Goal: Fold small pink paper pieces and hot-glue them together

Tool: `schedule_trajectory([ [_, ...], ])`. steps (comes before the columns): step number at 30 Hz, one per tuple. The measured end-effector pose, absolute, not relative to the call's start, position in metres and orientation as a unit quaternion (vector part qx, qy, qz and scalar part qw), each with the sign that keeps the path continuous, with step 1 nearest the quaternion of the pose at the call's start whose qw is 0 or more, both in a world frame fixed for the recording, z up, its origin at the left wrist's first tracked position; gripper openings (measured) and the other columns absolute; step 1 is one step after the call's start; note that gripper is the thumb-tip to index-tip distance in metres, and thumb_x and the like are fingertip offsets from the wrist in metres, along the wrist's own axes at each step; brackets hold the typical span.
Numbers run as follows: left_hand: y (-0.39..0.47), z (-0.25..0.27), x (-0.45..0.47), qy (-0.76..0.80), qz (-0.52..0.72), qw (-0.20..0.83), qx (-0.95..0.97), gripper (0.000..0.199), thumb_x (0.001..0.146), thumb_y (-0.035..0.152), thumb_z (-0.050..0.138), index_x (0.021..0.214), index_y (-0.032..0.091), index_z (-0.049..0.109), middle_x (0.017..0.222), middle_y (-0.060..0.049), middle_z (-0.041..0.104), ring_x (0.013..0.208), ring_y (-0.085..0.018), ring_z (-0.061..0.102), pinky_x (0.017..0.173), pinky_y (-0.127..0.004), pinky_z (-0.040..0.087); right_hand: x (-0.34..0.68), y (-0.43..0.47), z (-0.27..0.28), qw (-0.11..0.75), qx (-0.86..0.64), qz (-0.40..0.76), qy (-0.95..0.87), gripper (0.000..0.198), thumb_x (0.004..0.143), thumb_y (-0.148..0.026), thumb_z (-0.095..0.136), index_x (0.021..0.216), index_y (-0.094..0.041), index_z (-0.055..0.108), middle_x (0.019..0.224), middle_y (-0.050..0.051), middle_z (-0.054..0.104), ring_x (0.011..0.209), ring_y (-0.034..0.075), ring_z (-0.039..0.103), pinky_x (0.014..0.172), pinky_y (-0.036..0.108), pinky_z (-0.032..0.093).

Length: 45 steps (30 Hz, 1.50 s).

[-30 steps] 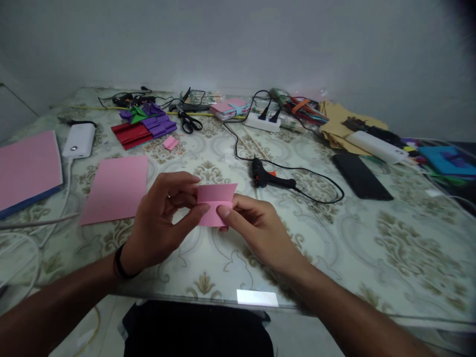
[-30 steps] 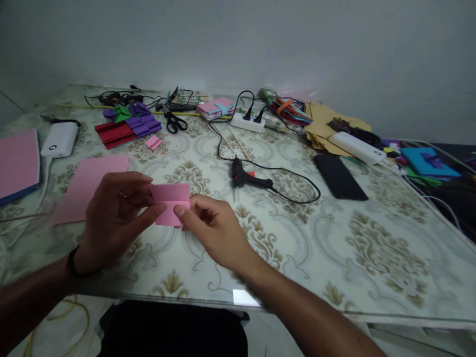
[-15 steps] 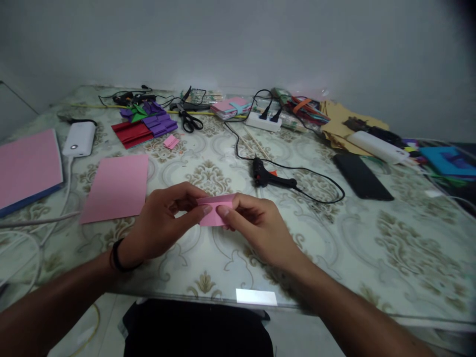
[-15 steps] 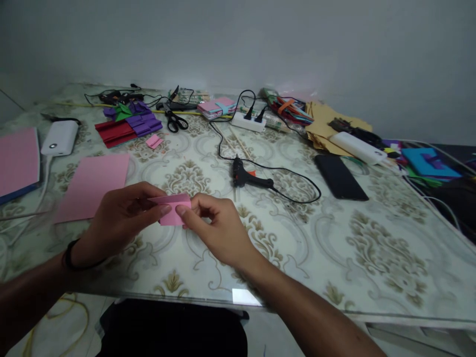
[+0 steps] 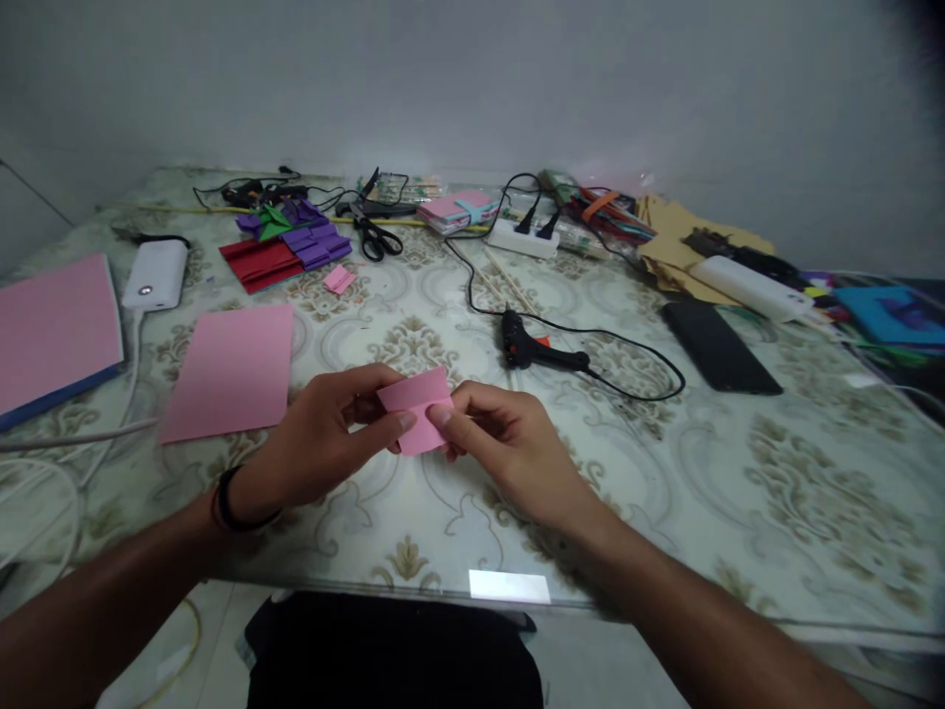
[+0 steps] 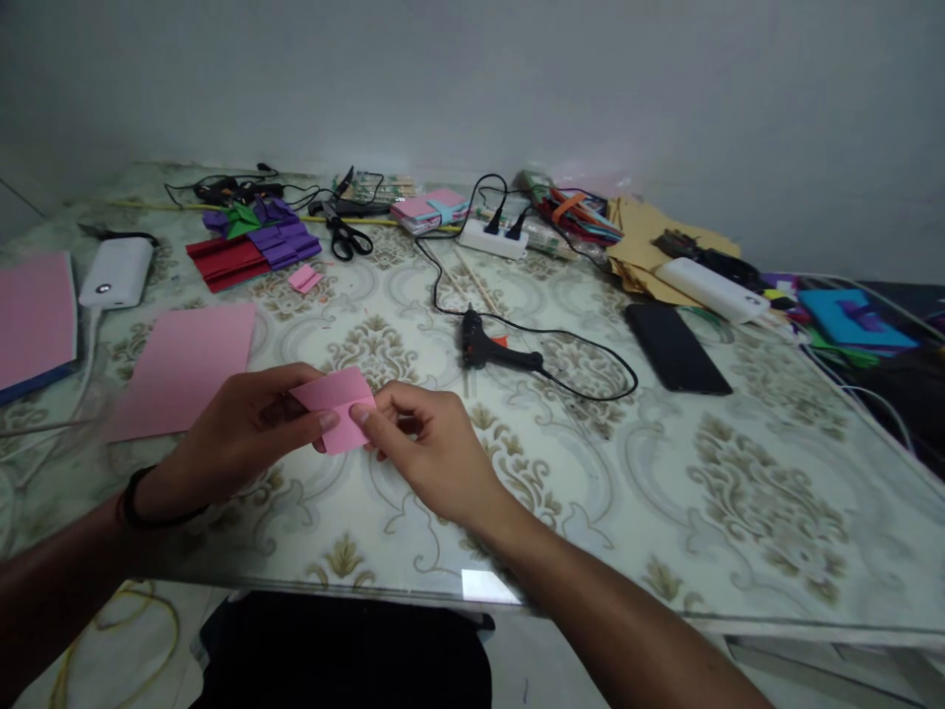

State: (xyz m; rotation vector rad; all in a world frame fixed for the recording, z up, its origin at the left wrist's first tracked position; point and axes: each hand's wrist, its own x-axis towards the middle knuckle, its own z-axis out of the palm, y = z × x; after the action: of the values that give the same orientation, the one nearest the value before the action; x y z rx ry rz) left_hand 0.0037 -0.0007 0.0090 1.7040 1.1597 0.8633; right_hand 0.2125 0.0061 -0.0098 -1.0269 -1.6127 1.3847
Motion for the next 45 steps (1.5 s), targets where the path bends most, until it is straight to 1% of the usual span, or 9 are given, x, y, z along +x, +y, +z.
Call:
schedule_trajectory([
  [4, -0.0004, 0.0084, 0.0041, 0.489, 0.294, 0.413, 0.710, 0.016, 0.094, 0.027, 0.066, 0.082, 0.017, 0.069, 0.073, 0.002, 0.068, 0.068, -0.012, 0.062, 0.058, -0.020, 0.047, 0.2126, 0.0062, -0.0079, 0.365, -0.410, 0.476, -0.687, 0.042, 0.094, -0.051, 0.072, 0.070, -0.017, 0.066, 0.062, -0.002, 0.058, 0.058, 0.011, 0.048, 0.054, 0.025, 0.037],
  [8, -0.0034, 0.0078, 0.0053, 0.493, 0.296, 0.366, 0.731, 0.023, 0.096, 0.033, 0.063, 0.082, 0.017, 0.069, 0.069, 0.002, 0.063, 0.065, -0.013, 0.057, 0.055, -0.021, 0.042, 0.2136, 0.0051, -0.0060, 0.362, -0.416, 0.424, -0.718, 0.040, 0.097, -0.048, 0.070, 0.071, -0.018, 0.066, 0.062, -0.002, 0.058, 0.059, 0.011, 0.050, 0.054, 0.025, 0.036],
  [13, -0.0046, 0.0094, 0.0052, 0.494, 0.301, 0.320, 0.750, 0.030, 0.095, 0.033, 0.063, 0.069, 0.017, 0.058, 0.061, 0.005, 0.049, 0.059, -0.011, 0.043, 0.051, -0.022, 0.033, 0.2144, 0.0038, -0.0053, 0.376, -0.405, 0.407, -0.727, 0.034, 0.102, -0.042, 0.062, 0.078, -0.019, 0.069, 0.068, 0.000, 0.064, 0.063, 0.013, 0.056, 0.059, 0.027, 0.041],
  [16, -0.0039, 0.0105, 0.0055, 0.489, 0.282, 0.323, 0.759, 0.027, 0.094, 0.030, 0.063, 0.070, 0.017, 0.058, 0.061, 0.004, 0.056, 0.059, -0.011, 0.050, 0.052, -0.022, 0.035, 0.2151, 0.0041, -0.0055, 0.376, -0.396, 0.388, -0.742, 0.033, 0.103, -0.035, 0.059, 0.076, -0.018, 0.067, 0.067, -0.001, 0.061, 0.062, 0.013, 0.053, 0.061, 0.027, 0.040],
  [22, -0.0050, 0.0139, 0.0061, 0.480, 0.254, 0.391, 0.743, 0.020, 0.096, 0.027, 0.060, 0.080, 0.018, 0.069, 0.066, 0.002, 0.076, 0.061, -0.014, 0.071, 0.060, -0.022, 0.050, 0.2146, 0.0071, -0.0061, 0.342, -0.404, 0.409, -0.743, 0.032, 0.103, -0.034, 0.058, 0.075, -0.019, 0.063, 0.068, -0.001, 0.060, 0.063, 0.012, 0.052, 0.060, 0.027, 0.039],
  [33, -0.0029, 0.0132, 0.0034, 0.481, 0.252, 0.367, 0.755, 0.021, 0.094, 0.028, 0.061, 0.079, 0.016, 0.070, 0.064, 0.001, 0.074, 0.059, -0.015, 0.069, 0.054, -0.022, 0.045, 0.2171, 0.0070, -0.0087, 0.318, -0.412, 0.434, -0.735, 0.030, 0.103, -0.037, 0.058, 0.080, -0.019, 0.065, 0.071, -0.001, 0.063, 0.066, 0.014, 0.055, 0.061, 0.027, 0.040],
  [37, 0.0012, 0.0121, 0.0033, 0.487, 0.195, 0.355, 0.774, 0.024, 0.090, 0.025, 0.060, 0.068, 0.017, 0.064, 0.059, 0.002, 0.067, 0.054, -0.013, 0.060, 0.050, -0.022, 0.037, 0.2164, 0.0096, -0.0090, 0.282, -0.401, 0.436, -0.755, 0.026, 0.103, -0.032, 0.058, 0.083, -0.019, 0.067, 0.075, 0.000, 0.067, 0.069, 0.014, 0.058, 0.065, 0.027, 0.042],
  [41, 0.0027, 0.0103, 0.0051, 0.484, 0.169, 0.391, 0.764, 0.028, 0.093, 0.024, 0.057, 0.067, 0.017, 0.065, 0.061, 0.001, 0.072, 0.055, -0.012, 0.062, 0.052, -0.021, 0.039, 0.2170, 0.0104, -0.0082, 0.249, -0.409, 0.419, -0.771, 0.026, 0.103, -0.032, 0.058, 0.082, -0.018, 0.067, 0.073, -0.001, 0.066, 0.066, 0.014, 0.056, 0.064, 0.027, 0.040],
  [45, 0.0016, 0.0104, 0.0048, 0.493, 0.204, 0.400, 0.745, 0.029, 0.094, 0.029, 0.057, 0.072, 0.016, 0.070, 0.060, -0.001, 0.072, 0.054, -0.013, 0.064, 0.051, -0.021, 0.039, 0.2183, 0.0097, -0.0072, 0.271, -0.394, 0.439, -0.761, 0.026, 0.102, -0.033, 0.059, 0.083, -0.018, 0.067, 0.074, -0.001, 0.066, 0.068, 0.013, 0.057, 0.063, 0.025, 0.041],
])
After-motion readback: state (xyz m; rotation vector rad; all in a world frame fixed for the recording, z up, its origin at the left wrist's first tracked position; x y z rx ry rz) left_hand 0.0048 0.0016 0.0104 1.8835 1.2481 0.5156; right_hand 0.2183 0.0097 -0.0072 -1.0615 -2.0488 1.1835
